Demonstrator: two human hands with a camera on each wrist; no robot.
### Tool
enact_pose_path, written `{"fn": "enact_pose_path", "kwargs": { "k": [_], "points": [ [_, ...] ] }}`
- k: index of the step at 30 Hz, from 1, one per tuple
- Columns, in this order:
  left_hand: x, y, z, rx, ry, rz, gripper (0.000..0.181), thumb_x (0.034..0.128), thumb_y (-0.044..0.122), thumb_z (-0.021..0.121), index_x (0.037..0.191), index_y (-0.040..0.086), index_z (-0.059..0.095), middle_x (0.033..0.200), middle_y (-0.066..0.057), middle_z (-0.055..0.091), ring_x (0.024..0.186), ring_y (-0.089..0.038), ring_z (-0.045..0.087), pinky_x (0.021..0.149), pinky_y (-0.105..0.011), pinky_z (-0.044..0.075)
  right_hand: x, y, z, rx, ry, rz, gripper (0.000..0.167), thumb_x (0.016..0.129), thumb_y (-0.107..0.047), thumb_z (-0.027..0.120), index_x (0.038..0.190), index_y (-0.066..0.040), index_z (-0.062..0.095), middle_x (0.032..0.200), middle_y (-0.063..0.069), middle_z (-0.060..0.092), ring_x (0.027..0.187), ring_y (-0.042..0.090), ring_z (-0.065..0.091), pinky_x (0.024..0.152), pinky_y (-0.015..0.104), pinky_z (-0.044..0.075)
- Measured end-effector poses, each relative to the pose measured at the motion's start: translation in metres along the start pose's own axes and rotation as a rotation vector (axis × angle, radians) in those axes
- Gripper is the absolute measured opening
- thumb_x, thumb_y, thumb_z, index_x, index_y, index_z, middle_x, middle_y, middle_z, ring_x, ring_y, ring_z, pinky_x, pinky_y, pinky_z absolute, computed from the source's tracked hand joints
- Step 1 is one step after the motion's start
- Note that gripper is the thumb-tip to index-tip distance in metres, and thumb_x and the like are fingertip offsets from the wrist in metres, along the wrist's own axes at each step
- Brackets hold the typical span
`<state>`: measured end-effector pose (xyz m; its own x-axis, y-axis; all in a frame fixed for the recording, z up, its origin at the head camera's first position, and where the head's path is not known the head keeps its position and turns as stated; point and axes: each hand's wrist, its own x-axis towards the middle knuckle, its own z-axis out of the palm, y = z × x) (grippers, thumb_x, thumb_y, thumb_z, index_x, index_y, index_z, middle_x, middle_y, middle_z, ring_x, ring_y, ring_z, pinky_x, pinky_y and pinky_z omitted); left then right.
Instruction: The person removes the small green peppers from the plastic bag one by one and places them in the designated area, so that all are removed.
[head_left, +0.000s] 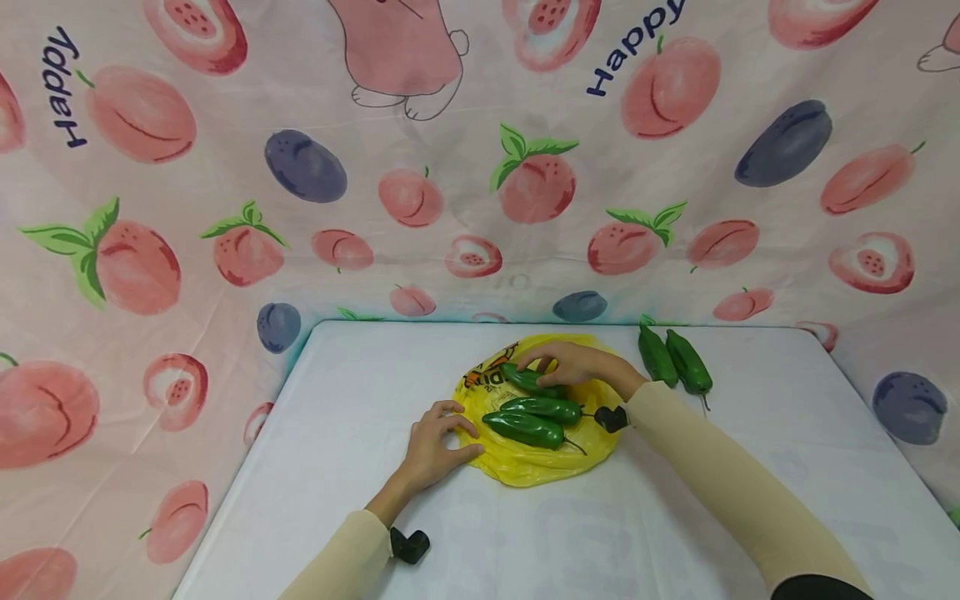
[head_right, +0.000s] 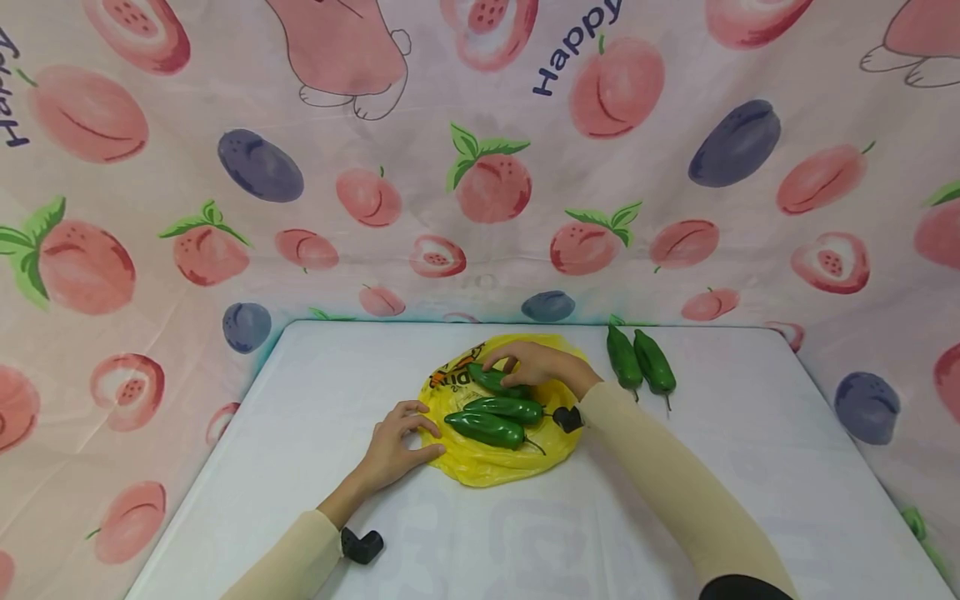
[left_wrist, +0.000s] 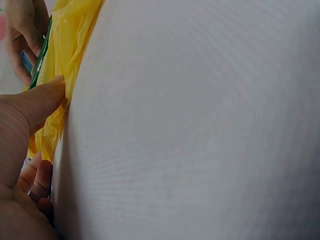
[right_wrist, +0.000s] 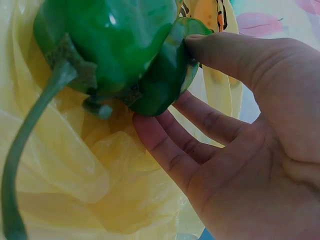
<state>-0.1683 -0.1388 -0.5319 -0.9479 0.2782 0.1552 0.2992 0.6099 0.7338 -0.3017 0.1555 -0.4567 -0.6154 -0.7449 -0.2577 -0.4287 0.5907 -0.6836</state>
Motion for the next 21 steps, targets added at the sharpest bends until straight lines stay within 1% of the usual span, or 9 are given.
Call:
{"fn": "enact_pose_path", "kwargs": {
  "k": [7, 10, 16, 21],
  "points": [
    [0.0010, 0.0004, 0.0009, -0.010, -0.003, -0.025, 0.017, 0.0825, 0.027, 0.088, 0.092, 0.022, 0.075, 0.132, -0.006, 0.057, 0.126, -0.029, 0.051, 0.097, -0.050, 0.030, -0.0003, -0.0011, 0.0004, 0.026, 0.009, 0.015, 0.036, 0.101, -0.007, 0.063, 0.137, -0.011, 0.064, 0.151, 0.017, 0.050, 0.125, 0.037, 0.060, 0.099, 0.050, 0.051],
    [0.0007, 0.0002, 0.0015, -0.013, 0.002, -0.022, 0.017, 0.0825, 0.028, 0.088, 0.091, 0.022, 0.075, 0.131, -0.006, 0.057, 0.126, -0.029, 0.051, 0.096, -0.051, 0.030, -0.0006, -0.0015, 0.0001, 0.023, 0.010, 0.017, 0.036, 0.101, -0.006, 0.063, 0.137, -0.010, 0.064, 0.151, 0.017, 0.050, 0.125, 0.038, 0.060, 0.099, 0.050, 0.051],
    [0.0002, -0.0013, 0.0020, -0.015, 0.004, -0.015, 0.017, 0.0827, 0.029, 0.088, 0.091, 0.023, 0.074, 0.131, -0.006, 0.057, 0.126, -0.029, 0.051, 0.097, -0.053, 0.030, 0.0004, -0.0047, -0.0008, -0.005, 0.006, 0.016, 0.035, 0.100, -0.006, 0.065, 0.135, -0.011, 0.065, 0.149, 0.016, 0.053, 0.123, 0.035, 0.062, 0.097, 0.047, 0.053],
    [0.0004, -0.0015, 0.0020, -0.009, 0.007, -0.011, 0.017, 0.0831, 0.029, 0.088, 0.091, 0.022, 0.075, 0.131, -0.006, 0.057, 0.125, -0.029, 0.051, 0.097, -0.053, 0.030, 0.0039, -0.0025, -0.0021, -0.039, -0.006, 0.021, 0.035, 0.100, -0.007, 0.066, 0.135, -0.013, 0.065, 0.147, 0.014, 0.055, 0.123, 0.034, 0.061, 0.097, 0.047, 0.052]
  ]
}}
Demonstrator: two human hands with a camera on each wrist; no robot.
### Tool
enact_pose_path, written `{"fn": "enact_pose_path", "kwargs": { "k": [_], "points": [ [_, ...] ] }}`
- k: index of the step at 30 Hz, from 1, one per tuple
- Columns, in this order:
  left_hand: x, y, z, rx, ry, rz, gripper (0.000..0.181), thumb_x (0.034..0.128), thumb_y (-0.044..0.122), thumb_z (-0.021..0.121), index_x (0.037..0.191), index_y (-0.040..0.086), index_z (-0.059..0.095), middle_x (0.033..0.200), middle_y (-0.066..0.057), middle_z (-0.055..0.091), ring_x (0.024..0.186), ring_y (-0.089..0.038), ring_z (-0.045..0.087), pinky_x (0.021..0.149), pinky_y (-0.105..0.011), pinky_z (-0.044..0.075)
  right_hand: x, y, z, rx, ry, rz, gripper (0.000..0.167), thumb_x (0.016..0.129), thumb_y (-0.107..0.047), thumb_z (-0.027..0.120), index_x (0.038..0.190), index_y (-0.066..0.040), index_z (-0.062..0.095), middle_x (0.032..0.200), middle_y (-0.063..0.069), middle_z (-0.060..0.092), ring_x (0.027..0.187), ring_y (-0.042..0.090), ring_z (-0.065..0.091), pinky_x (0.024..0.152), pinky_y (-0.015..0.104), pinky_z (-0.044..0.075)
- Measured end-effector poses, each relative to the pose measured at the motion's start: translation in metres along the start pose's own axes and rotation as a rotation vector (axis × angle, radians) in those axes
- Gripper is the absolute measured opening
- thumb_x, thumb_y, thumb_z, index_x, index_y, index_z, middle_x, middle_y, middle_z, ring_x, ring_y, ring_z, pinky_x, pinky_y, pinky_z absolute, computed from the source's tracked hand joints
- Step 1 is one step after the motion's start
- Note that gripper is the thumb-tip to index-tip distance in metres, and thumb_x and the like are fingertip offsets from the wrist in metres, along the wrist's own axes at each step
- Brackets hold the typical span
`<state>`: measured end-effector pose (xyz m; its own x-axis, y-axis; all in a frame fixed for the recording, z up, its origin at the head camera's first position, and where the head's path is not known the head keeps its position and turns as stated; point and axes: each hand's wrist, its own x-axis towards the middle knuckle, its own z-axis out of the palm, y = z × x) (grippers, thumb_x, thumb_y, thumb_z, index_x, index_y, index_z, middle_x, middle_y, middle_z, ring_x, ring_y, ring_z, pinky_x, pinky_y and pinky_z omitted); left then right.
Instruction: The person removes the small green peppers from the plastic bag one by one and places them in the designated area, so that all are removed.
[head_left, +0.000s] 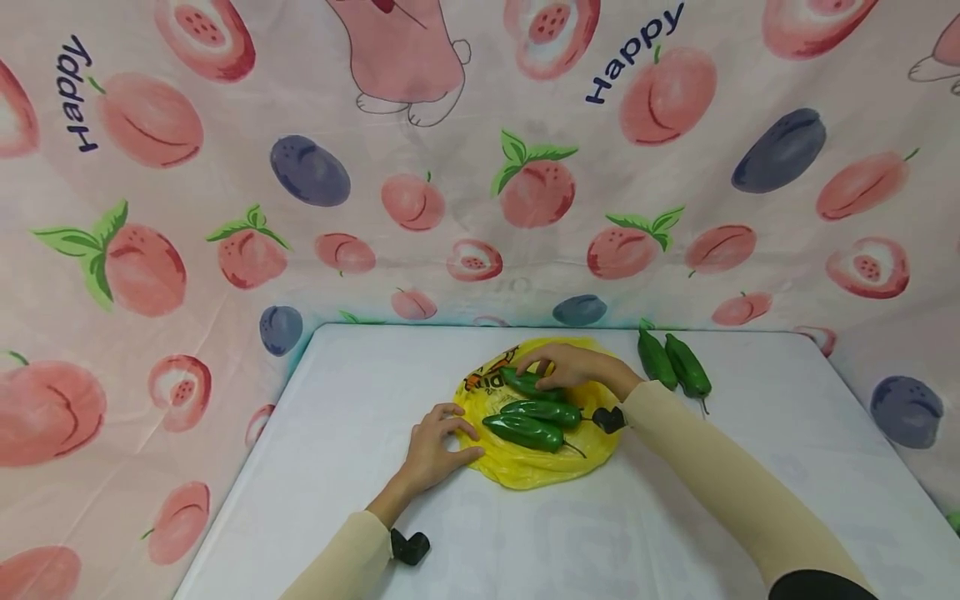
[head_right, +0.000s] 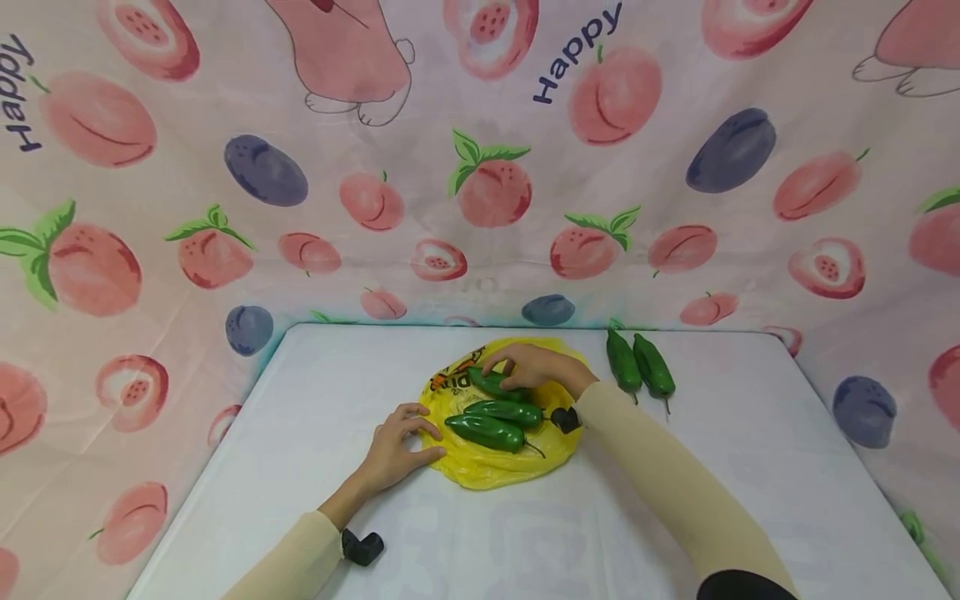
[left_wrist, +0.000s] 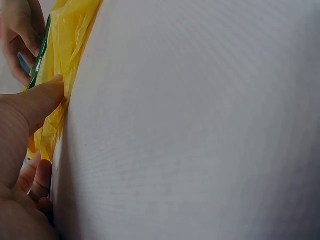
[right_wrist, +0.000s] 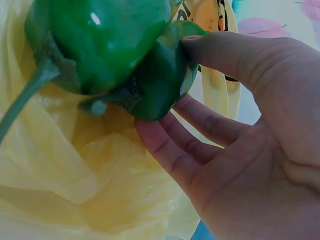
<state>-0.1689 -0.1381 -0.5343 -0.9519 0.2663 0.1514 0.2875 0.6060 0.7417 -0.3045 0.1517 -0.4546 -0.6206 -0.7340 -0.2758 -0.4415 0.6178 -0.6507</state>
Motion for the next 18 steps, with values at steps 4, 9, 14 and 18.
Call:
{"fn": "enact_pose_path", "kwargs": {
  "k": [4, 9, 14, 18],
  "points": [
    [0.000, 0.000, 0.000, 0.008, -0.002, 0.011, 0.016, 0.0832, 0.028, 0.087, 0.092, 0.021, 0.075, 0.130, -0.007, 0.057, 0.124, -0.030, 0.052, 0.096, -0.053, 0.030, 0.000, -0.001, -0.003, -0.050, -0.014, 0.018, 0.036, 0.100, -0.009, 0.067, 0.135, -0.016, 0.066, 0.145, 0.011, 0.057, 0.123, 0.031, 0.060, 0.097, 0.046, 0.052],
    [0.000, -0.001, 0.001, 0.019, -0.001, 0.018, 0.016, 0.0834, 0.029, 0.087, 0.092, 0.021, 0.075, 0.130, -0.007, 0.057, 0.122, -0.030, 0.052, 0.095, -0.052, 0.030, -0.004, -0.007, -0.008, -0.116, -0.029, 0.055, 0.037, 0.100, -0.012, 0.067, 0.136, -0.020, 0.066, 0.141, 0.010, 0.058, 0.123, 0.029, 0.059, 0.098, 0.047, 0.051],
    [0.001, 0.000, 0.000, 0.009, -0.007, 0.000, 0.016, 0.0832, 0.028, 0.087, 0.092, 0.023, 0.075, 0.131, -0.006, 0.057, 0.123, -0.029, 0.052, 0.096, -0.051, 0.029, -0.009, -0.012, -0.013, -0.149, -0.040, 0.056, 0.037, 0.100, -0.014, 0.068, 0.136, -0.023, 0.065, 0.140, 0.009, 0.058, 0.122, 0.028, 0.059, 0.095, 0.045, 0.051],
    [0.001, 0.000, 0.000, 0.011, -0.004, 0.006, 0.016, 0.0832, 0.028, 0.087, 0.092, 0.022, 0.075, 0.131, -0.006, 0.057, 0.123, -0.030, 0.052, 0.096, -0.052, 0.030, -0.014, -0.014, -0.017, -0.145, -0.030, 0.023, 0.038, 0.100, -0.013, 0.068, 0.136, -0.022, 0.065, 0.137, 0.008, 0.060, 0.120, 0.027, 0.059, 0.093, 0.042, 0.053]
  ]
}}
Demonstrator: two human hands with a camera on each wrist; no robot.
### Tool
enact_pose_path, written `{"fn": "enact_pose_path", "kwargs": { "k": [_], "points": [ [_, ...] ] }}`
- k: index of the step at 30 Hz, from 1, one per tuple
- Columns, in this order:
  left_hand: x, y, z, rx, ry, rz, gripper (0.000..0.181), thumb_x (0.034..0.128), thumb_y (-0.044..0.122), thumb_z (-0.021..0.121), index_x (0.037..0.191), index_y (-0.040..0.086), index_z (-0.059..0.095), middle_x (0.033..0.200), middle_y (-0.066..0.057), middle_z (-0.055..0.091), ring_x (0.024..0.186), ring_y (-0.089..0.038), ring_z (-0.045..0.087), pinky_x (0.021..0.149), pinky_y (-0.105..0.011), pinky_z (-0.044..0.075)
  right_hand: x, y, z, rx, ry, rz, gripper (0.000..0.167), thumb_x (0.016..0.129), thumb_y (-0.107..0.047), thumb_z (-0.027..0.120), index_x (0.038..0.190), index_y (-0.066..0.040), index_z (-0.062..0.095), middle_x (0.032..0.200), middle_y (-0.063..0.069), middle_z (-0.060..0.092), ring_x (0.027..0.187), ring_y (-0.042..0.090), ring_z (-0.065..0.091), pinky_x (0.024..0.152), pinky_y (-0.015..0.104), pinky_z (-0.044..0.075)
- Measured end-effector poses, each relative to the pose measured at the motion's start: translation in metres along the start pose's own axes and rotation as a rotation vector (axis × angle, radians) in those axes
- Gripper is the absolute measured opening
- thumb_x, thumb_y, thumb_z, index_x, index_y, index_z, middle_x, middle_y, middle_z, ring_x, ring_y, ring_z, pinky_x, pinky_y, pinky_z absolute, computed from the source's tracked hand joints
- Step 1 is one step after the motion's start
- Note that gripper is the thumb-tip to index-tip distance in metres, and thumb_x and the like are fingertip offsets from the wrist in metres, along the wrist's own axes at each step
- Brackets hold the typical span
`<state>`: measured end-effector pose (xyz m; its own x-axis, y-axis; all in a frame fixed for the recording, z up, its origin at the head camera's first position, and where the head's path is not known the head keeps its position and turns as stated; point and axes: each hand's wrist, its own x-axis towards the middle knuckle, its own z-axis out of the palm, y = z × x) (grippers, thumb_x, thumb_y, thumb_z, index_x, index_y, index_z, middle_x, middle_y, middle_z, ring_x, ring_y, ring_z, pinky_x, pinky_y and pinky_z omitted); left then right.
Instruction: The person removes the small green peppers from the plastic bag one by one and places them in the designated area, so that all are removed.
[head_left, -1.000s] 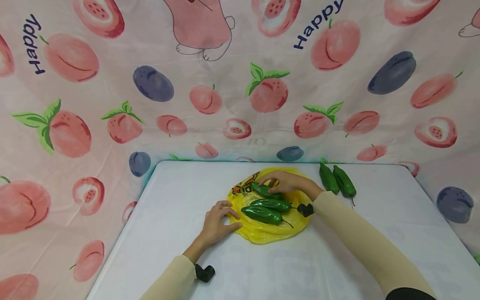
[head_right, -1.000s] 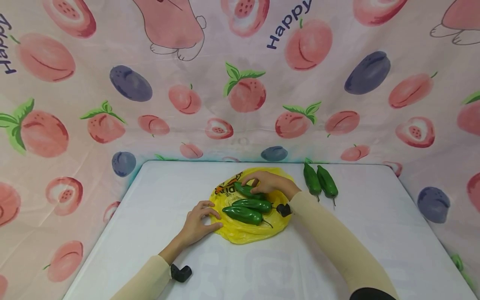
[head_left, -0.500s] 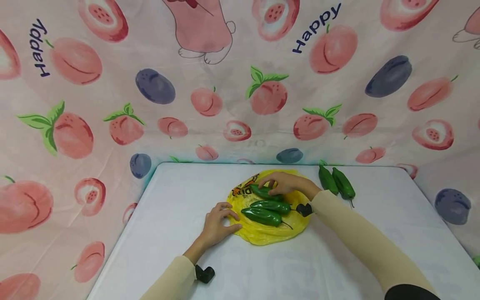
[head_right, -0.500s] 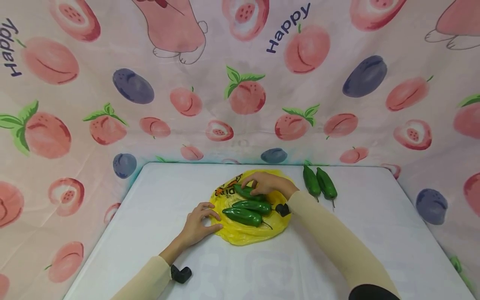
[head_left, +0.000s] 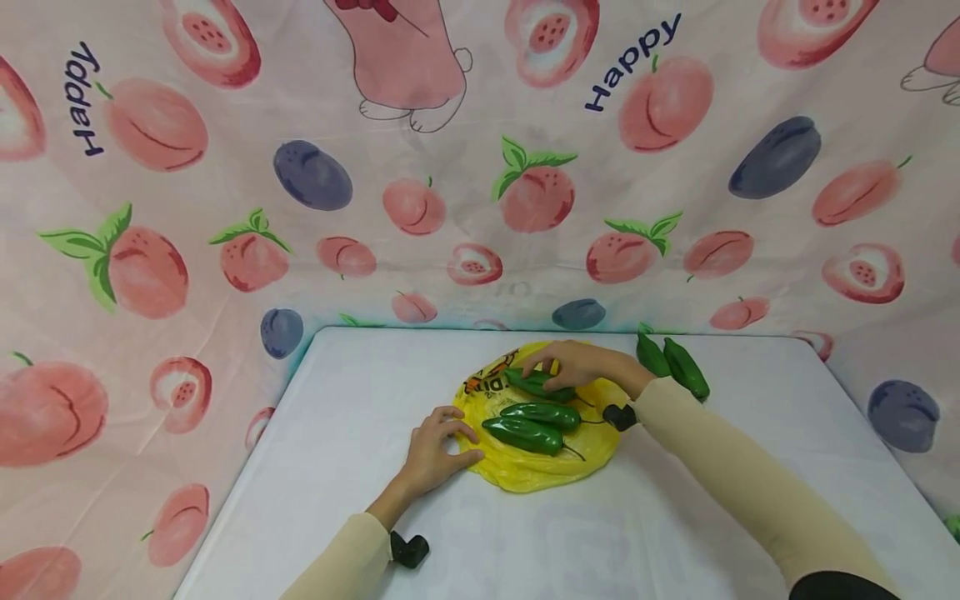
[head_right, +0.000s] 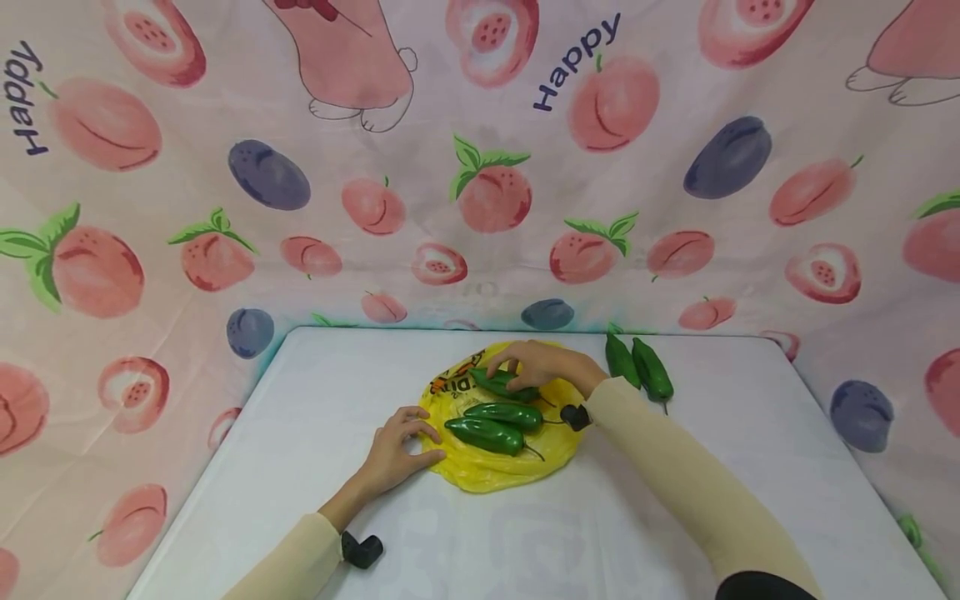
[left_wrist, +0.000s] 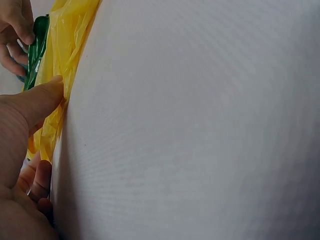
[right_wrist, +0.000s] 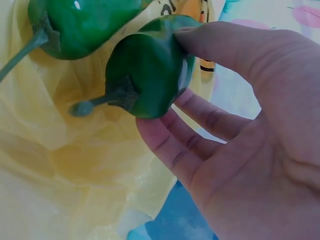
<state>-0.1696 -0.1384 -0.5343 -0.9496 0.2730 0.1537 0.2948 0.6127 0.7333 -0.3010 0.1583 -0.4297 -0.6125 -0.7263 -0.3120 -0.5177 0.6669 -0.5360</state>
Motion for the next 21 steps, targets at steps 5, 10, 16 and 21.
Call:
{"fn": "enact_pose_path", "kwargs": {
  "k": [5, 10, 16, 21],
  "points": [
    [0.000, 0.000, 0.000, -0.010, -0.006, -0.015, 0.016, 0.0833, 0.029, 0.087, 0.092, 0.022, 0.075, 0.131, -0.007, 0.057, 0.125, -0.031, 0.051, 0.098, -0.053, 0.029, -0.006, 0.001, -0.003, 0.053, 0.048, -0.051, 0.037, 0.099, -0.013, 0.069, 0.135, -0.021, 0.066, 0.134, 0.007, 0.063, 0.121, 0.028, 0.059, 0.095, 0.041, 0.053],
    [-0.001, 0.000, -0.001, -0.016, -0.006, -0.012, 0.016, 0.0834, 0.028, 0.087, 0.092, 0.021, 0.075, 0.132, -0.008, 0.057, 0.126, -0.031, 0.051, 0.098, -0.054, 0.029, -0.011, 0.003, -0.004, 0.146, 0.151, -0.100, 0.037, 0.099, -0.012, 0.069, 0.135, -0.018, 0.066, 0.138, 0.008, 0.062, 0.123, 0.031, 0.059, 0.094, 0.041, 0.054],
    [-0.001, 0.002, -0.002, -0.029, -0.010, -0.015, 0.016, 0.0835, 0.028, 0.087, 0.092, 0.021, 0.075, 0.132, -0.008, 0.057, 0.126, -0.030, 0.051, 0.098, -0.053, 0.029, -0.018, 0.003, -0.004, 0.244, 0.312, -0.147, 0.041, 0.099, -0.011, 0.069, 0.139, -0.012, 0.063, 0.138, 0.014, 0.061, 0.120, 0.036, 0.060, 0.094, 0.047, 0.054],
    [0.000, 0.003, -0.002, -0.020, -0.004, -0.005, 0.016, 0.0836, 0.028, 0.087, 0.092, 0.020, 0.075, 0.131, -0.009, 0.057, 0.125, -0.031, 0.051, 0.098, -0.054, 0.029, -0.022, 0.006, -0.004, 0.259, 0.395, -0.116, 0.042, 0.098, -0.012, 0.071, 0.139, -0.013, 0.063, 0.134, 0.016, 0.062, 0.116, 0.038, 0.063, 0.092, 0.049, 0.055]
  ]
}}
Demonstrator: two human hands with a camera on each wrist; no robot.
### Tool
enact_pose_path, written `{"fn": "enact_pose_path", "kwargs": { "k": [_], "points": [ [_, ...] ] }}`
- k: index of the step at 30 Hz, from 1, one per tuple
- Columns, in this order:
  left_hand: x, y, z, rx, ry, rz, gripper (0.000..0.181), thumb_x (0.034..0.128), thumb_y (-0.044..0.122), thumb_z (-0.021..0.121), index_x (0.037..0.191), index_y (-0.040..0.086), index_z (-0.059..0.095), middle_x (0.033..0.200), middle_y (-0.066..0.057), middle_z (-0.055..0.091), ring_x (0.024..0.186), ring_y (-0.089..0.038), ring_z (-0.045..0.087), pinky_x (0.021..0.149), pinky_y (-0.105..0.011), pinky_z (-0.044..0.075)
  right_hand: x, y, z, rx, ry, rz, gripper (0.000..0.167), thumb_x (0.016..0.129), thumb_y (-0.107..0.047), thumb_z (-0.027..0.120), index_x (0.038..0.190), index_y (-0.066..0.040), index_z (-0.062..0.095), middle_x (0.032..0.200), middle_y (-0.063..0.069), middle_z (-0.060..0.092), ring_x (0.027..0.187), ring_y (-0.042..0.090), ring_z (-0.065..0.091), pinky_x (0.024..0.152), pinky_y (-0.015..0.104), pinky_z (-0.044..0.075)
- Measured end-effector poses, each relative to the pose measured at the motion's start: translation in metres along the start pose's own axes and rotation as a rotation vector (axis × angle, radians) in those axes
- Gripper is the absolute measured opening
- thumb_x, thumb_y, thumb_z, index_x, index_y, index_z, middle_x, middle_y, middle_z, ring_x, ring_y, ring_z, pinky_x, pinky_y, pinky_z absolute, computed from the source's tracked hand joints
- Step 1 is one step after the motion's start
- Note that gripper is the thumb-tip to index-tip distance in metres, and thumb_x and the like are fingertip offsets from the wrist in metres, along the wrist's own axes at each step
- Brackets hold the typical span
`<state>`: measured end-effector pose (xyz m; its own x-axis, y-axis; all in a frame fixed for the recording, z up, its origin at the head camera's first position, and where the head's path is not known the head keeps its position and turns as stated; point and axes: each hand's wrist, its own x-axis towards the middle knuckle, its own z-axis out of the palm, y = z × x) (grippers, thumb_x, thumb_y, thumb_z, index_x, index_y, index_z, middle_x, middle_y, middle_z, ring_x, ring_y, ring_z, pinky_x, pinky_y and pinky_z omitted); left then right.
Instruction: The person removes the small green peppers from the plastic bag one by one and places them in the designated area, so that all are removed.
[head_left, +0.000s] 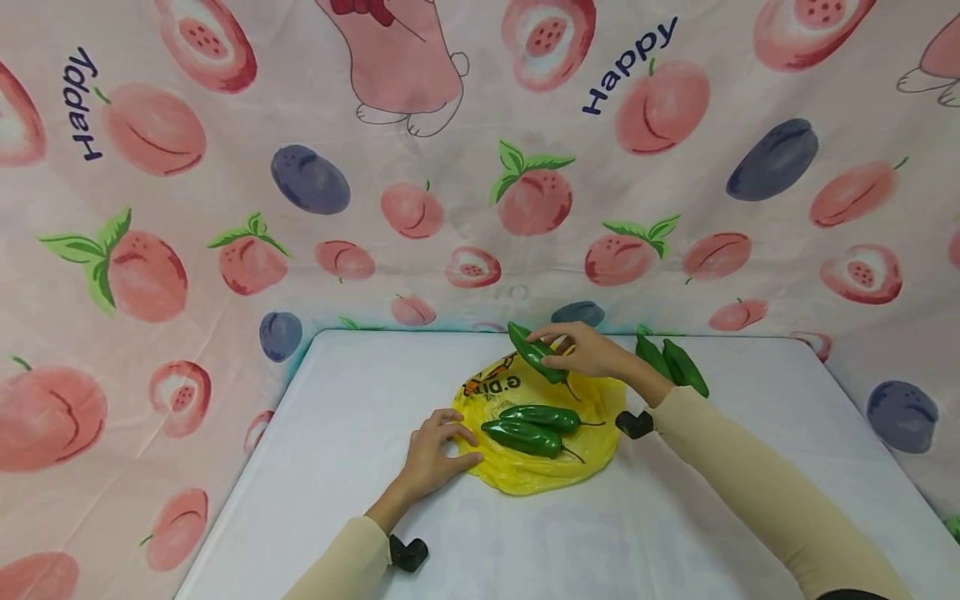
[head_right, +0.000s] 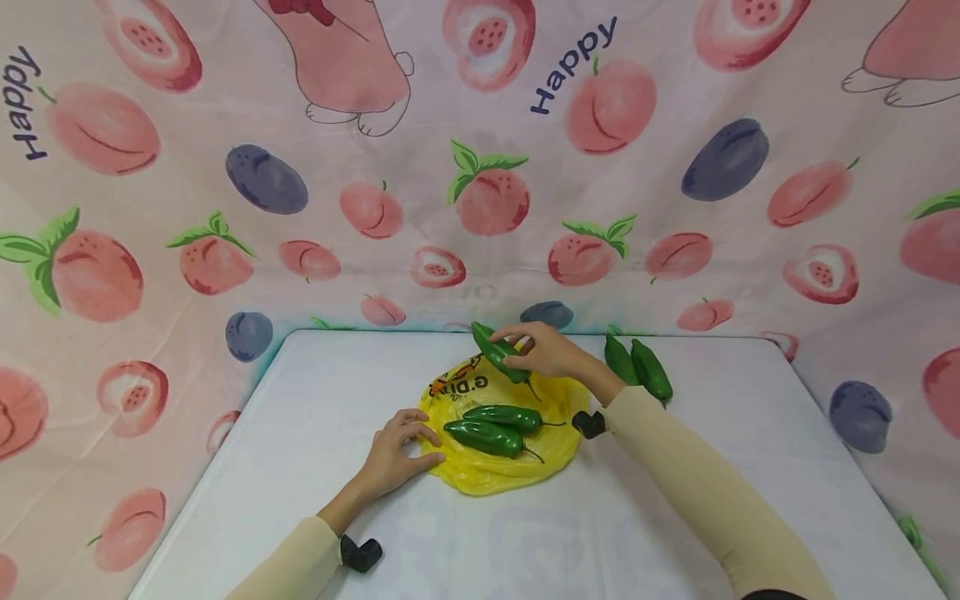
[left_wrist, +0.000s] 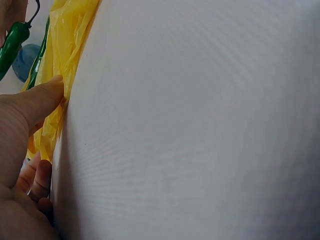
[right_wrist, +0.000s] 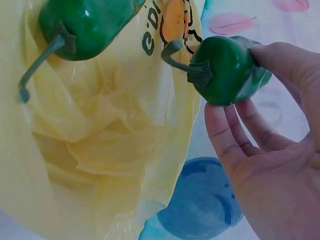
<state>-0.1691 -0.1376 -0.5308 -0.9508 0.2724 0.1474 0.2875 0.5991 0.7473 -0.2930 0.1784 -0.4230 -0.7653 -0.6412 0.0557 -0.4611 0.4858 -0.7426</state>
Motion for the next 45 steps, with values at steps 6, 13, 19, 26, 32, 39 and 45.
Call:
{"fn": "enact_pose_path", "kwargs": {
  "k": [6, 13, 19, 26, 32, 39, 45],
  "points": [
    [0.000, 0.000, 0.000, 0.008, 0.007, 0.006, 0.016, 0.0838, 0.029, 0.087, 0.091, 0.020, 0.075, 0.130, -0.010, 0.057, 0.125, -0.033, 0.051, 0.096, -0.055, 0.029, -0.003, 0.003, -0.001, 0.004, 0.039, 0.030, 0.041, 0.098, -0.014, 0.072, 0.138, -0.017, 0.064, 0.134, 0.015, 0.061, 0.110, 0.033, 0.067, 0.090, 0.047, 0.056],
    [-0.001, 0.001, 0.000, 0.007, 0.004, 0.000, 0.017, 0.0834, 0.029, 0.087, 0.091, 0.020, 0.075, 0.131, -0.010, 0.057, 0.126, -0.033, 0.051, 0.097, -0.056, 0.029, -0.009, 0.009, -0.004, 0.006, 0.069, 0.029, 0.041, 0.098, -0.015, 0.072, 0.138, -0.018, 0.064, 0.132, 0.015, 0.062, 0.106, 0.031, 0.068, 0.090, 0.048, 0.056],
    [0.000, 0.000, 0.000, 0.002, -0.002, 0.002, 0.017, 0.0834, 0.028, 0.087, 0.092, 0.020, 0.075, 0.131, -0.010, 0.057, 0.125, -0.032, 0.051, 0.097, -0.055, 0.029, -0.018, 0.010, -0.011, -0.013, 0.080, 0.054, 0.041, 0.098, -0.014, 0.072, 0.138, -0.015, 0.064, 0.131, 0.017, 0.061, 0.104, 0.032, 0.068, 0.089, 0.048, 0.056],
    [-0.001, -0.002, 0.000, 0.003, 0.005, -0.007, 0.016, 0.0826, 0.028, 0.088, 0.091, 0.022, 0.075, 0.132, -0.007, 0.057, 0.125, -0.030, 0.052, 0.097, -0.052, 0.030, -0.032, 0.015, -0.022, -0.041, 0.098, 0.071, 0.042, 0.098, -0.014, 0.072, 0.139, -0.013, 0.063, 0.129, 0.020, 0.061, 0.102, 0.032, 0.068, 0.090, 0.051, 0.055],
    [-0.001, -0.003, 0.001, 0.003, 0.009, 0.002, 0.016, 0.0828, 0.028, 0.088, 0.091, 0.022, 0.075, 0.132, -0.008, 0.057, 0.125, -0.031, 0.052, 0.097, -0.054, 0.030, -0.046, 0.021, -0.031, -0.058, 0.117, 0.091, 0.043, 0.097, -0.013, 0.072, 0.139, -0.013, 0.063, 0.130, 0.021, 0.061, 0.101, 0.032, 0.067, 0.091, 0.052, 0.054],
    [0.000, -0.003, 0.001, 0.014, -0.003, 0.004, 0.017, 0.0829, 0.029, 0.088, 0.092, 0.022, 0.076, 0.132, -0.008, 0.058, 0.126, -0.030, 0.052, 0.097, -0.053, 0.030, -0.068, 0.028, -0.043, -0.090, 0.132, 0.136, 0.044, 0.098, -0.017, 0.072, 0.140, -0.012, 0.061, 0.131, 0.021, 0.061, 0.103, 0.032, 0.066, 0.088, 0.050, 0.056],
    [0.000, -0.003, 0.001, 0.010, -0.002, -0.005, 0.017, 0.0825, 0.028, 0.088, 0.091, 0.022, 0.075, 0.132, -0.007, 0.057, 0.126, -0.030, 0.051, 0.095, -0.051, 0.030, -0.087, 0.034, -0.055, -0.105, 0.160, 0.154, 0.043, 0.098, -0.018, 0.072, 0.139, -0.011, 0.062, 0.131, 0.021, 0.063, 0.105, 0.035, 0.065, 0.087, 0.050, 0.056]
  ]
}}
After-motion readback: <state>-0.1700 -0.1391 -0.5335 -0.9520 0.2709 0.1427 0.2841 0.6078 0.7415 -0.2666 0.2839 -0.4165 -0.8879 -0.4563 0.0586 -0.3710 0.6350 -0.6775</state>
